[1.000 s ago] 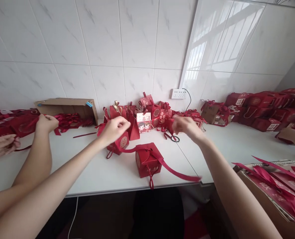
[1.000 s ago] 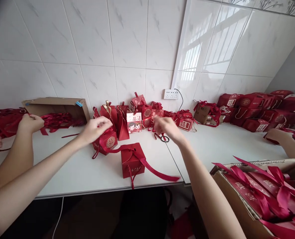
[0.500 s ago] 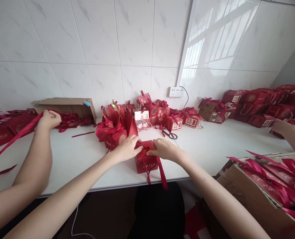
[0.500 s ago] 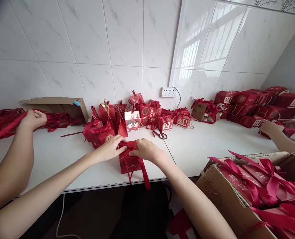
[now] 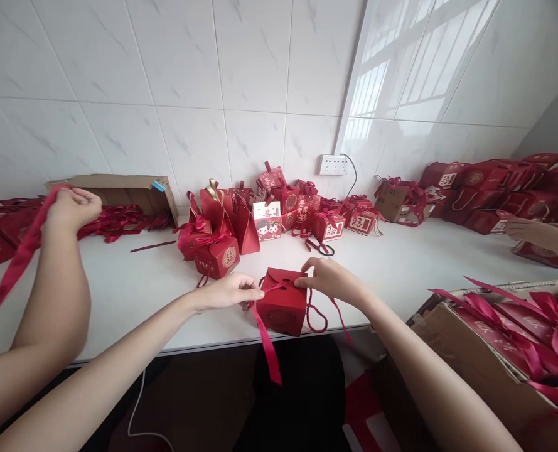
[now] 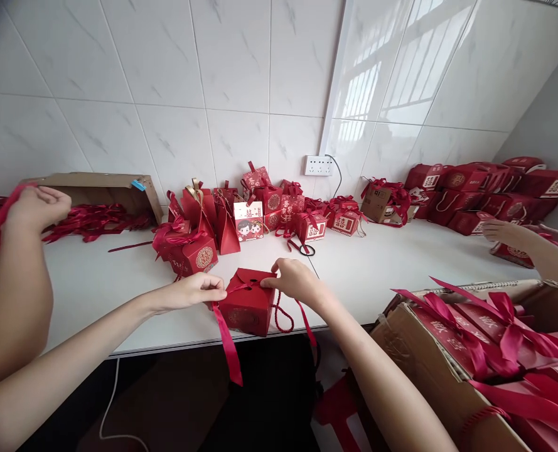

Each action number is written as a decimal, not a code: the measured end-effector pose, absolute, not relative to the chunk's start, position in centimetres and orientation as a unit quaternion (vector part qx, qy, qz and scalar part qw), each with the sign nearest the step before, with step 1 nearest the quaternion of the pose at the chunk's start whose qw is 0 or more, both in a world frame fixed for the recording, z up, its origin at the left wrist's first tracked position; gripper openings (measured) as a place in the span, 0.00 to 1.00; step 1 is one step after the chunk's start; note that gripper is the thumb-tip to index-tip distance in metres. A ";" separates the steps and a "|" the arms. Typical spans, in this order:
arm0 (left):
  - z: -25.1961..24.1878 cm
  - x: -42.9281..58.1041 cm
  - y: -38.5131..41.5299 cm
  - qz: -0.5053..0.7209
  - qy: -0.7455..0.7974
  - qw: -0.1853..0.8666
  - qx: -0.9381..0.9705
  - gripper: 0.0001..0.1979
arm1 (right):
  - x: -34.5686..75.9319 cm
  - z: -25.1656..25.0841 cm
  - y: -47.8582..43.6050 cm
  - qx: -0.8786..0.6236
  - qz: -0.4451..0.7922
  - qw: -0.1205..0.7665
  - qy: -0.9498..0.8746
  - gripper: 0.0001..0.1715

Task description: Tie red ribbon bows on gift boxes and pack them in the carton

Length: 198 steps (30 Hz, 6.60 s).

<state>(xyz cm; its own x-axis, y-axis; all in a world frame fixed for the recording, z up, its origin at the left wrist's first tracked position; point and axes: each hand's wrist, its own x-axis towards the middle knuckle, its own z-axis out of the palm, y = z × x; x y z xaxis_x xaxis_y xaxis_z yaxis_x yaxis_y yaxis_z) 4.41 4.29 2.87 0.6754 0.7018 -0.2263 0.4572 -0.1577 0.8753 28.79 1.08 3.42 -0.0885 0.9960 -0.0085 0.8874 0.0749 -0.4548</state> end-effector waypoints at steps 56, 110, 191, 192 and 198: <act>-0.1 5.1 2.1 0.285 0.386 0.618 0.622 0.18 | 26.3 2.7 -2.0 -0.414 0.512 0.412 -0.630 0.21; 8.1 6.8 3.2 0.136 0.328 0.154 0.922 0.11 | 23.3 -0.6 -0.5 -0.432 0.334 0.521 -0.656 0.06; -0.5 7.9 2.3 0.420 0.336 0.486 0.689 0.14 | 23.1 -2.0 -0.9 -0.462 0.257 0.567 -0.631 0.06; -0.4 7.9 2.3 0.418 0.333 0.491 0.688 0.14 | 23.0 -2.0 -1.0 -0.463 0.258 0.566 -0.632 0.06; -0.3 7.7 2.5 0.400 0.330 0.499 0.694 0.13 | 23.0 -1.8 -1.0 -0.471 0.254 0.557 -0.635 0.05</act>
<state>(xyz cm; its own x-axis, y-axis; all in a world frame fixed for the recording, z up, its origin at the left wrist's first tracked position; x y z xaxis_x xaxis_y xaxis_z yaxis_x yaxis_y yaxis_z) 7.68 2.46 -0.31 0.4625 0.8574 0.2258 0.0594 -0.2841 0.9569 22.97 -1.03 -1.75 0.0651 0.8811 0.4684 0.3146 0.4273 -0.8476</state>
